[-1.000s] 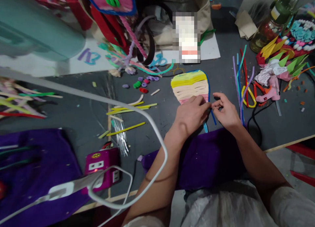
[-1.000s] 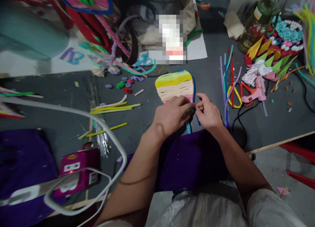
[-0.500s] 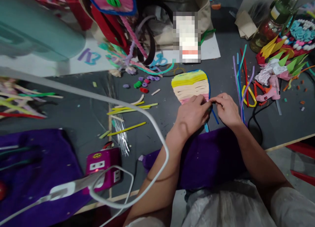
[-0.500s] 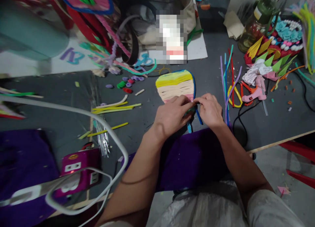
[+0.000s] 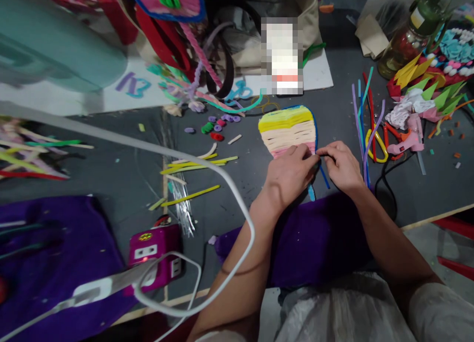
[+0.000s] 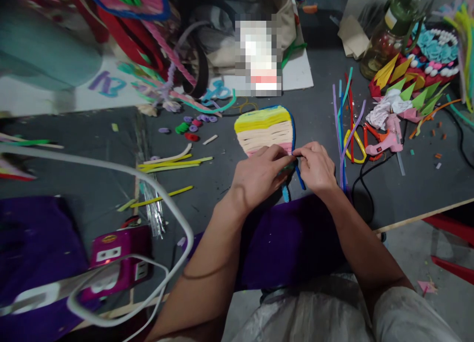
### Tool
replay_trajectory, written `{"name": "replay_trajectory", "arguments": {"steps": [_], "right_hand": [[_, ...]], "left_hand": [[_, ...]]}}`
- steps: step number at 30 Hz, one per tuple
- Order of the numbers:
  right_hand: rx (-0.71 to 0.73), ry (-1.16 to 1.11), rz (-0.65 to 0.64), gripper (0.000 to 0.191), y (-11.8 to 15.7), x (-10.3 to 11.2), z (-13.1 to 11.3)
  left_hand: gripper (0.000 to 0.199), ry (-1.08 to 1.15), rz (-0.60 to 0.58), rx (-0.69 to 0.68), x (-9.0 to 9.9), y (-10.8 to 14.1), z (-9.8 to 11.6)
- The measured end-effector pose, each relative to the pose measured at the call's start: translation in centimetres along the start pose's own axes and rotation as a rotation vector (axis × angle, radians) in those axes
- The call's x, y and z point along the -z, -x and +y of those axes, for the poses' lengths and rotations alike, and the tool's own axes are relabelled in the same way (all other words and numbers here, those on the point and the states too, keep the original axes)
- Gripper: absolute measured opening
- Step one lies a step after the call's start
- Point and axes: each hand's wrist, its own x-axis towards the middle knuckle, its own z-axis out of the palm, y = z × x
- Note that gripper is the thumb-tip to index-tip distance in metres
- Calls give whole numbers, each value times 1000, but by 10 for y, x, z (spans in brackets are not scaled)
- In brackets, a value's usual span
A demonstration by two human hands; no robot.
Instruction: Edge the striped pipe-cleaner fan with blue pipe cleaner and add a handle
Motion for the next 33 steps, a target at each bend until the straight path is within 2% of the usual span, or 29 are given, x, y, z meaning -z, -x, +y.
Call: {"name": "replay_trajectory", "arguments": {"steps": [9,14,25,33], "right_hand": [[0,6,-33,41,1,2,-3],[-21,16,-33,37,1,3,-2],[-10,-45,-38,38,1,3,-2],[-24,1,-46,43,1,6,-5]], "left_hand": [[31,8,-7,16,1,0,1],[30,18,-8,21,1,0,1],[35,-1,19,2,-2,-1,1],[35,24,62,-13,-5,0,-1]]}}
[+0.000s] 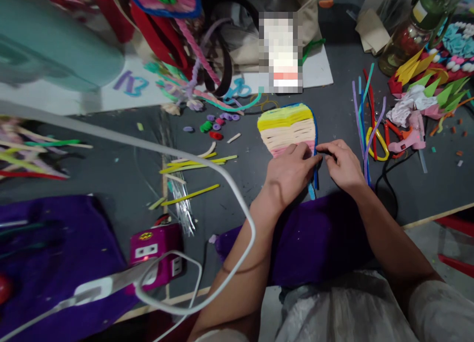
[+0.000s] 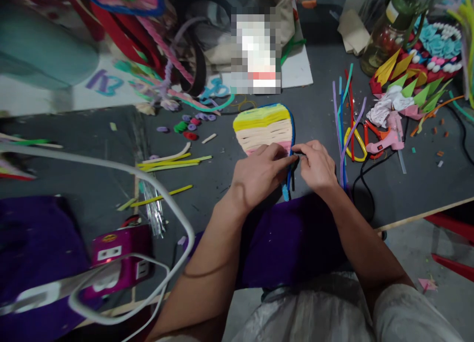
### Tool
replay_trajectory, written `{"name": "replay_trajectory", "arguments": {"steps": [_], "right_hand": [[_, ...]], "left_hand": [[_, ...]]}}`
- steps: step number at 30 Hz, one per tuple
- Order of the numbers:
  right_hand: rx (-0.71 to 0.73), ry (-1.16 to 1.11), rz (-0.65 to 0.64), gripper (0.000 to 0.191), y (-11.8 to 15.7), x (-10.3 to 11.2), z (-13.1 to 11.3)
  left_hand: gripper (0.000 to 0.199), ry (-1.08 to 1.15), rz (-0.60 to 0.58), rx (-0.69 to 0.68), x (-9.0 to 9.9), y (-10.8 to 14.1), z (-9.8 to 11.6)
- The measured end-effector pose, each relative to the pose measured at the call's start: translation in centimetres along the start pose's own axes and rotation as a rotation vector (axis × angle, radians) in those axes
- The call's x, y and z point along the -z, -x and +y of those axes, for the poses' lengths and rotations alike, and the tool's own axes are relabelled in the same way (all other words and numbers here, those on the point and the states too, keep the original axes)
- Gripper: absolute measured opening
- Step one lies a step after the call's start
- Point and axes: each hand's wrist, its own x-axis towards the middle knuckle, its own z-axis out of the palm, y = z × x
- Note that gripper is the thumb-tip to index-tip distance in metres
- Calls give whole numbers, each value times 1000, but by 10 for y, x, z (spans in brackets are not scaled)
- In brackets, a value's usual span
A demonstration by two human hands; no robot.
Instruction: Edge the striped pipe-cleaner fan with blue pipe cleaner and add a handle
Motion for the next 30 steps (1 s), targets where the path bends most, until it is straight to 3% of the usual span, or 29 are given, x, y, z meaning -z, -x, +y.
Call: {"name": "replay_trajectory", "arguments": {"steps": [17,25,30], "right_hand": [[-25,3,-23,37,-1,1,-1],[-16,11,26,35,0,-2,1],[-8,24,-9,36,0,0,0]], "left_hand": [[30,16,44,-87,-6,-2,-5],[25,49,41,-55,-5,-1,-6],[26,63,48,-52,-4,0,-6]]}}
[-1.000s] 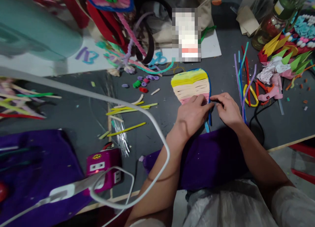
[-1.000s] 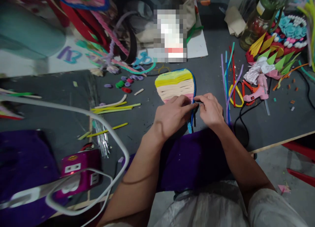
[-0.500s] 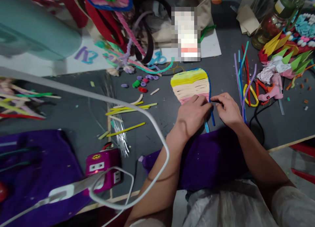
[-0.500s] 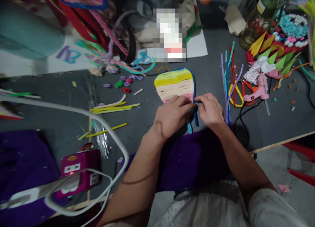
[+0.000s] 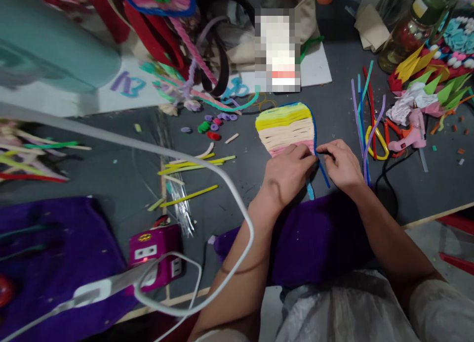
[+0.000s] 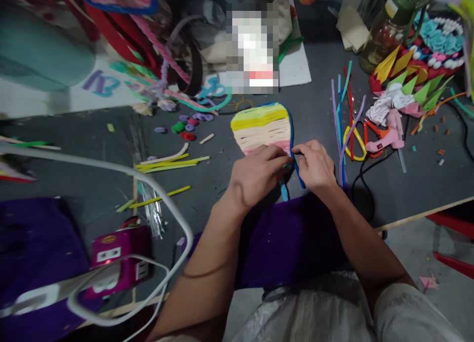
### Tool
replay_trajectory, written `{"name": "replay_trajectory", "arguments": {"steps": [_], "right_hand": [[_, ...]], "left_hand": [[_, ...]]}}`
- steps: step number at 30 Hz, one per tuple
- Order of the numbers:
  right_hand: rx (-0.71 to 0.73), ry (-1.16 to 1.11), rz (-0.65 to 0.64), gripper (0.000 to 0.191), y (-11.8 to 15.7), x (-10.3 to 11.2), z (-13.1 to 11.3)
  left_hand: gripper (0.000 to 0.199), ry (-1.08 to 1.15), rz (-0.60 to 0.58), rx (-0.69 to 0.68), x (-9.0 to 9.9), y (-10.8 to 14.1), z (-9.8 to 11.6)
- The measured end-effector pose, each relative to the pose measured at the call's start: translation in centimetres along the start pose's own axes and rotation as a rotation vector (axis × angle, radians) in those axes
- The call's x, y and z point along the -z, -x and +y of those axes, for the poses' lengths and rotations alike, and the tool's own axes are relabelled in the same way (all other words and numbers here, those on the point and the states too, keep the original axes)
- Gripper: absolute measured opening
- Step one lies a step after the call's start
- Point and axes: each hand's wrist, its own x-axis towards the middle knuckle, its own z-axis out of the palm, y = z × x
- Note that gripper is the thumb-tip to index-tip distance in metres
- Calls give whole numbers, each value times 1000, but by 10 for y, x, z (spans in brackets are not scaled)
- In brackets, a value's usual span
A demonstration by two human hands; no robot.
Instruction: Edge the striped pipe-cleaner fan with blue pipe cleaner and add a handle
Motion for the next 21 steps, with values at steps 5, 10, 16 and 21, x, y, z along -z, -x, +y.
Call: {"name": "replay_trajectory", "arguments": {"steps": [5,10,16,21], "right_hand": [[6,2,8,37,0,-2,2],[15,2,14,39,0,-4,2],[19,13,11,41,0,-3,1],[12,9,14,40,0,-5,1]], "left_hand": [[29,-42,4,-6,-1,0,1],[29,-59,-12,-12,-1,0,2],[31,-64,-26,-10,1,-1,5],[29,-81,-57,3,3,-2,8]]}}
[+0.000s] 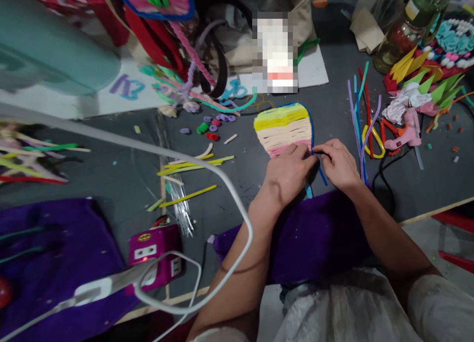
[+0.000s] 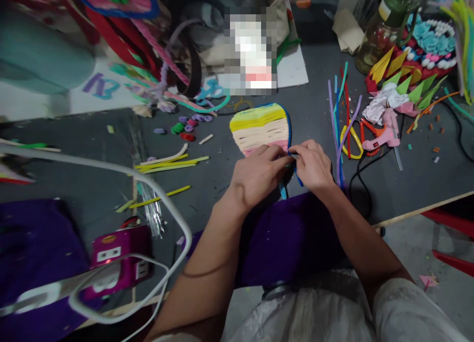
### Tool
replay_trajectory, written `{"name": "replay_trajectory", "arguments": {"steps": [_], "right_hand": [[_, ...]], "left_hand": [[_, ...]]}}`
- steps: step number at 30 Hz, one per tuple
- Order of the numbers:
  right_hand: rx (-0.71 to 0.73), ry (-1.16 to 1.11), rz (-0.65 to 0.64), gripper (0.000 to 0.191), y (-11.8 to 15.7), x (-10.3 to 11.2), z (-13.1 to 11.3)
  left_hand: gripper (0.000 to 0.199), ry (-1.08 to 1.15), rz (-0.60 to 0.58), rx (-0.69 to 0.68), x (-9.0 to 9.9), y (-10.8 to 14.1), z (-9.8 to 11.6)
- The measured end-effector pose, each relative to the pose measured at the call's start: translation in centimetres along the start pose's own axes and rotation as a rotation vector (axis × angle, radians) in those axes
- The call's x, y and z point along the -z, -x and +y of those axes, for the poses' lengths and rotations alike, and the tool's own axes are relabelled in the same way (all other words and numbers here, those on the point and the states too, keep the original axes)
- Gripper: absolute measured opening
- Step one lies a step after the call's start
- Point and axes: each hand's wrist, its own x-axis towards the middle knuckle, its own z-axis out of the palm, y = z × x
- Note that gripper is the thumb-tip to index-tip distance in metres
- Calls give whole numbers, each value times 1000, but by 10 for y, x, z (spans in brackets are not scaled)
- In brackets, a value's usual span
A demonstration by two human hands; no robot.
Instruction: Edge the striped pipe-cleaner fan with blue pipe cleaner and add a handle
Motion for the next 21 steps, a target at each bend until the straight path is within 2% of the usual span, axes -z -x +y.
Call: {"name": "replay_trajectory", "arguments": {"steps": [3,5,9,11,16,21], "right_hand": [[6,-16,20,38,1,3,-3],[25,-63,88,33,3,11,-5],[6,-84,383,26,13,40,-2],[-112,-20,486,23,21,58,8],[-474,235,585,27,41,93,50],[-604,258,602,46,35,95,89]], "left_hand": [[29,-16,-20,6,2,-1,2],[29,-22,-26,14,3,-2,3],[30,-19,-29,19,4,-2,4],[30,-27,-29,12,4,-2,5],[30,-45,-7,-1,6,-1,8],[30,-48,51,-17,4,1,10]]}}
